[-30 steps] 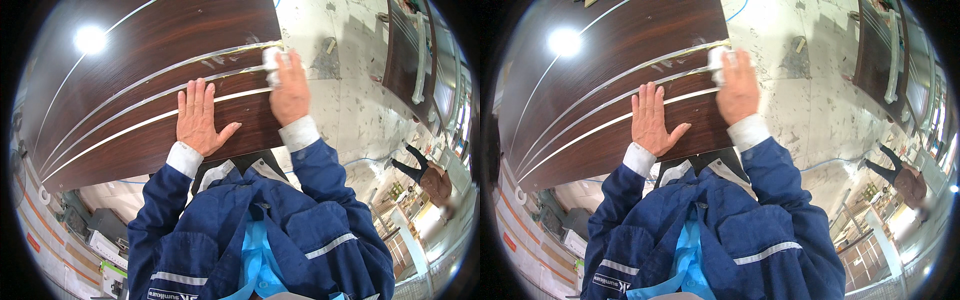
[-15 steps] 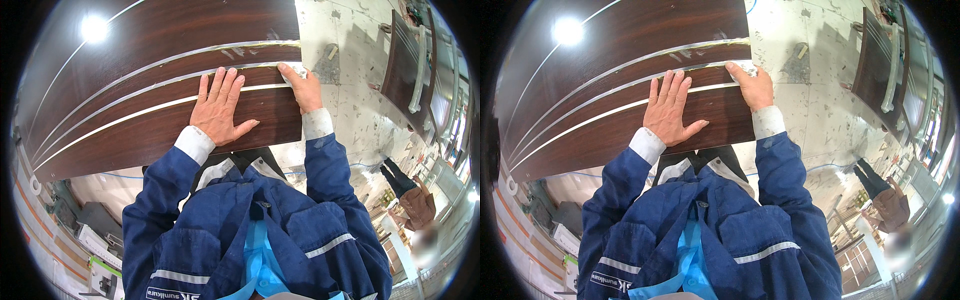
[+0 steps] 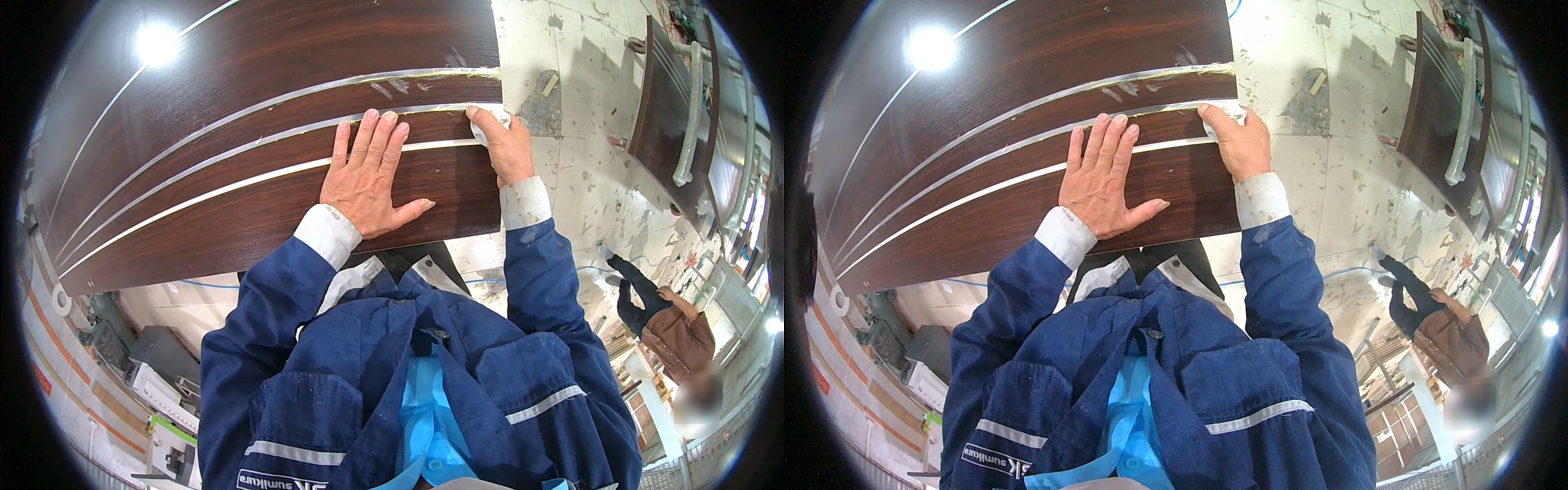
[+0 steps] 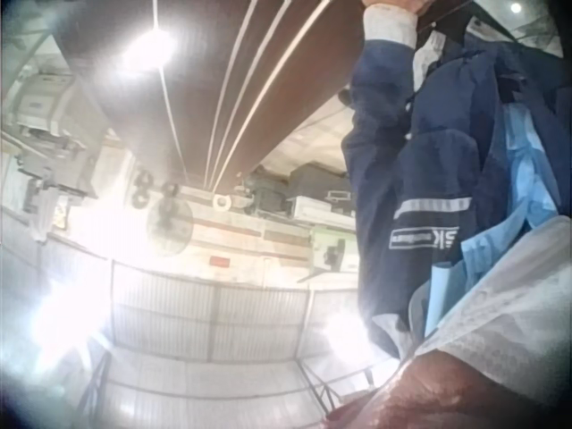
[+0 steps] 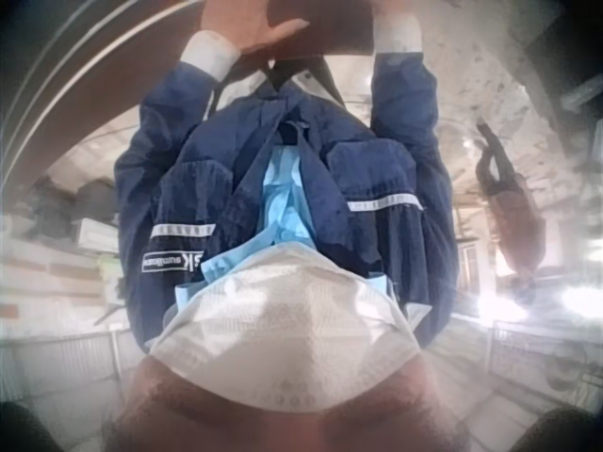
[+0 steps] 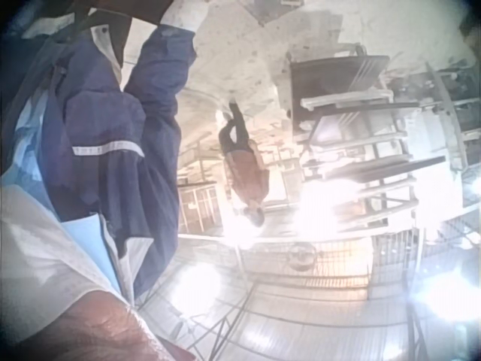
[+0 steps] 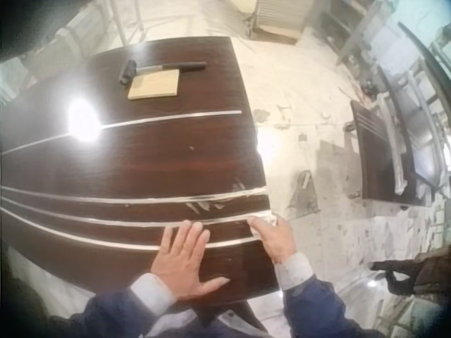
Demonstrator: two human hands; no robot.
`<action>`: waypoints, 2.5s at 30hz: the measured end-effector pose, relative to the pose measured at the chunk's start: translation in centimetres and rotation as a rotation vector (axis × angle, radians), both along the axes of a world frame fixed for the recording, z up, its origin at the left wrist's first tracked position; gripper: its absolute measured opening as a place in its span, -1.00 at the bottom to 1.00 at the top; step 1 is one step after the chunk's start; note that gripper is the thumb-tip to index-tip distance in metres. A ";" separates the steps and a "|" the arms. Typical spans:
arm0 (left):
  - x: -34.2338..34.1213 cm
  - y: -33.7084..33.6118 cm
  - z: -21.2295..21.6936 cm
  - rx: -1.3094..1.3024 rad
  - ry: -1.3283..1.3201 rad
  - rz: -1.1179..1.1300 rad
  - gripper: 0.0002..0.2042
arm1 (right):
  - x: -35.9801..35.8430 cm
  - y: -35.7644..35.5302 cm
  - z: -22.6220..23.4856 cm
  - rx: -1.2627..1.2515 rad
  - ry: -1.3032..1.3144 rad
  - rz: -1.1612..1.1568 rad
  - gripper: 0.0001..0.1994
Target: The person applies adhesive to a large wooden panel using a caulking gun, then places thin wooden strips into the grooves. They press the strips into place, wipe away excess adhesive with a cloth, and use a hammer and block to secure the strips. Finally, they trim the ends of the strips with pliers.
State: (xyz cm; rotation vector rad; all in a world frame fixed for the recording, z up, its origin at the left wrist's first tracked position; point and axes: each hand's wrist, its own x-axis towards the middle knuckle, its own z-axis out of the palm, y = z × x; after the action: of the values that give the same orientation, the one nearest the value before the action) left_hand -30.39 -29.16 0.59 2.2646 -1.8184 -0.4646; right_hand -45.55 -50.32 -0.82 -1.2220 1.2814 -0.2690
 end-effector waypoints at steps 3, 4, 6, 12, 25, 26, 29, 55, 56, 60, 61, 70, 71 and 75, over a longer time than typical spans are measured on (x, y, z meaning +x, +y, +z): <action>0.0 -0.1 0.2 0.031 -0.007 0.002 0.18 | -0.5 0.0 -1.0 -0.036 0.022 0.016 -0.43; 0.0 -0.1 0.3 0.024 -0.006 -0.001 0.18 | -0.8 0.0 -1.3 -0.080 0.052 0.042 -0.39; 0.1 -0.1 0.3 0.010 -0.009 -0.001 0.17 | -1.8 0.0 -1.5 -0.208 0.033 0.145 -0.32; 0.7 0.5 -0.1 -0.082 0.061 -0.017 0.15 | -3.9 0.7 0.8 -0.625 0.152 -0.202 -0.53; 6.5 9.1 1.7 0.055 -0.184 0.346 0.18 | 10.8 13.6 2.2 -1.249 -0.074 0.581 -0.62; 6.8 9.1 1.6 0.058 -0.211 0.329 0.17 | 11.1 13.9 1.7 -1.303 -0.026 0.630 -0.63; 7.2 9.2 1.4 0.056 -0.257 0.294 0.11 | 10.3 13.5 0.7 -1.284 0.015 0.591 -0.66; -4.9 3.6 8.5 -0.246 2.159 0.587 0.01 | -0.1 15.0 6.2 -0.983 -0.130 0.424 -0.61; -4.9 3.6 8.9 -0.237 2.162 0.597 0.01 | -0.1 15.6 5.8 -0.914 -0.204 0.307 -0.66; -2.4 6.5 11.6 -0.125 2.010 0.549 -0.24 | -1.6 12.8 5.3 -0.467 -0.065 0.081 -0.85; -1.2 7.7 12.4 -0.065 1.892 0.463 -0.36 | -2.2 10.9 5.5 -0.484 0.157 0.068 -0.72; 3.3 5.2 7.3 -0.131 -0.026 0.086 -0.39 | -2.1 4.2 4.8 -0.522 -0.065 -0.051 -0.76; 3.6 5.1 6.6 0.088 0.070 0.063 -0.08 | -1.8 4.1 4.6 -0.558 0.020 -0.011 -0.76; 3.8 4.4 4.5 0.136 0.024 0.060 0.04 | -0.5 4.7 4.2 -0.578 0.446 0.258 -0.69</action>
State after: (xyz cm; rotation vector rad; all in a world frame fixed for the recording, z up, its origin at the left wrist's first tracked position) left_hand -26.57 -24.80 5.10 2.3835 -1.7518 -0.6191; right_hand -46.00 -45.61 3.37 -2.0085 1.4521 -0.1880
